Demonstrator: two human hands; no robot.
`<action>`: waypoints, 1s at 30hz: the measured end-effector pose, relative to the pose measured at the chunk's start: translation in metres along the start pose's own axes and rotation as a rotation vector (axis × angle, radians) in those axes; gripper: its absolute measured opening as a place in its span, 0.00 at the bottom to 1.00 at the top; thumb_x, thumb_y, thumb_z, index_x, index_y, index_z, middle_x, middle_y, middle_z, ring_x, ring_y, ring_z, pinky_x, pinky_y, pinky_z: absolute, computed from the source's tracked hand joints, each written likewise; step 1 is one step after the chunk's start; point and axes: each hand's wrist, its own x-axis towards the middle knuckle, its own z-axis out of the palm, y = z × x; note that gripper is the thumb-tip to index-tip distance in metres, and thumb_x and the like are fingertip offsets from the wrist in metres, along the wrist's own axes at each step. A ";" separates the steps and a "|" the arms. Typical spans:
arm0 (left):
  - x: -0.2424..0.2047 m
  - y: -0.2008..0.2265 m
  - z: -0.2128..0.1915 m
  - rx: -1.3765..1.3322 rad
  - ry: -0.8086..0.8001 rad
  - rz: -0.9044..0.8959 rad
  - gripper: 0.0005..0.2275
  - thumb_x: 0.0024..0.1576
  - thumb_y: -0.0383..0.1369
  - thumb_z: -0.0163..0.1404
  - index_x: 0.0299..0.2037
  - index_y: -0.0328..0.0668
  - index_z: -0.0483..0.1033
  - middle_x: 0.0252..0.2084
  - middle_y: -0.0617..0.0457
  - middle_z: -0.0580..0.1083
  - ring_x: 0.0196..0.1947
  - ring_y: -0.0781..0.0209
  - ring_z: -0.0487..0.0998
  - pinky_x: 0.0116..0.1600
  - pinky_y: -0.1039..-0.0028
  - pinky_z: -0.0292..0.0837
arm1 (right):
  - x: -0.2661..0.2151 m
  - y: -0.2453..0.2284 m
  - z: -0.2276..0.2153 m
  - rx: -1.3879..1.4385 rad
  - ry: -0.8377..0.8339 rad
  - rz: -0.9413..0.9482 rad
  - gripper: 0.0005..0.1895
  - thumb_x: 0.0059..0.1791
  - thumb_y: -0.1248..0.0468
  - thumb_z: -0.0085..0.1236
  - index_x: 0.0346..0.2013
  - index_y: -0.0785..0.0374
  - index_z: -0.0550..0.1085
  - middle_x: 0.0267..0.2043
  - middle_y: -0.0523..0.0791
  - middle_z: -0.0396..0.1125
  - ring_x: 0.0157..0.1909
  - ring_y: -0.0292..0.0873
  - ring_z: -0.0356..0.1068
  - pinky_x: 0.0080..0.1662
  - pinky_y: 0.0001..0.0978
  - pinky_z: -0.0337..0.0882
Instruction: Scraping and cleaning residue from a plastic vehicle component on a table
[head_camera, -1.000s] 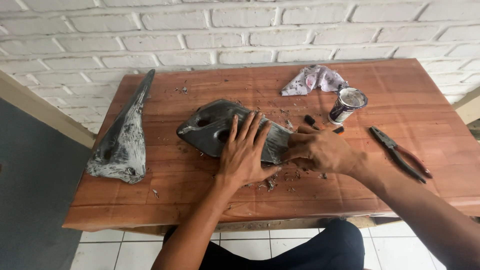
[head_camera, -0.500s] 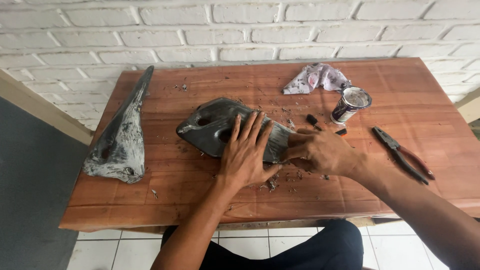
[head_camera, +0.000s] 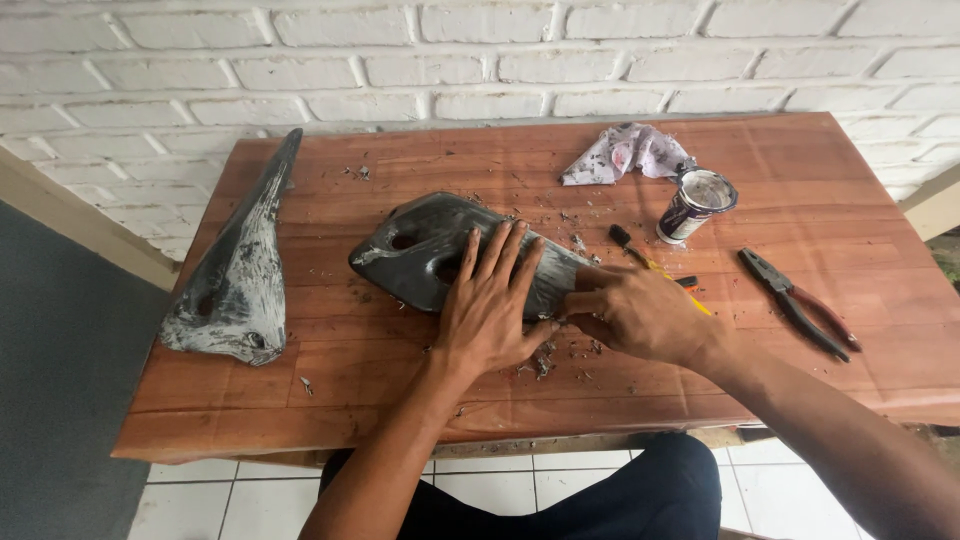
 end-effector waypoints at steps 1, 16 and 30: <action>0.000 0.000 0.000 0.000 0.002 0.000 0.44 0.48 0.57 0.53 0.71 0.37 0.59 0.75 0.34 0.54 0.77 0.41 0.48 0.77 0.44 0.31 | -0.001 0.000 0.001 -0.002 0.000 0.000 0.13 0.46 0.61 0.58 0.45 0.47 0.80 0.35 0.48 0.72 0.37 0.52 0.77 0.37 0.48 0.80; -0.001 0.003 0.003 -0.031 0.034 -0.041 0.35 0.53 0.48 0.49 0.71 0.43 0.61 0.74 0.39 0.56 0.77 0.45 0.49 0.77 0.44 0.29 | 0.003 -0.007 0.008 0.013 0.140 0.047 0.11 0.48 0.60 0.54 0.42 0.48 0.81 0.34 0.48 0.70 0.32 0.52 0.77 0.34 0.46 0.79; 0.002 -0.008 0.013 -0.095 0.158 0.006 0.32 0.47 0.41 0.50 0.63 0.35 0.65 0.70 0.38 0.64 0.74 0.44 0.58 0.77 0.45 0.35 | 0.001 0.009 0.045 0.042 0.482 0.157 0.08 0.48 0.58 0.56 0.42 0.46 0.77 0.39 0.47 0.68 0.37 0.60 0.74 0.35 0.57 0.75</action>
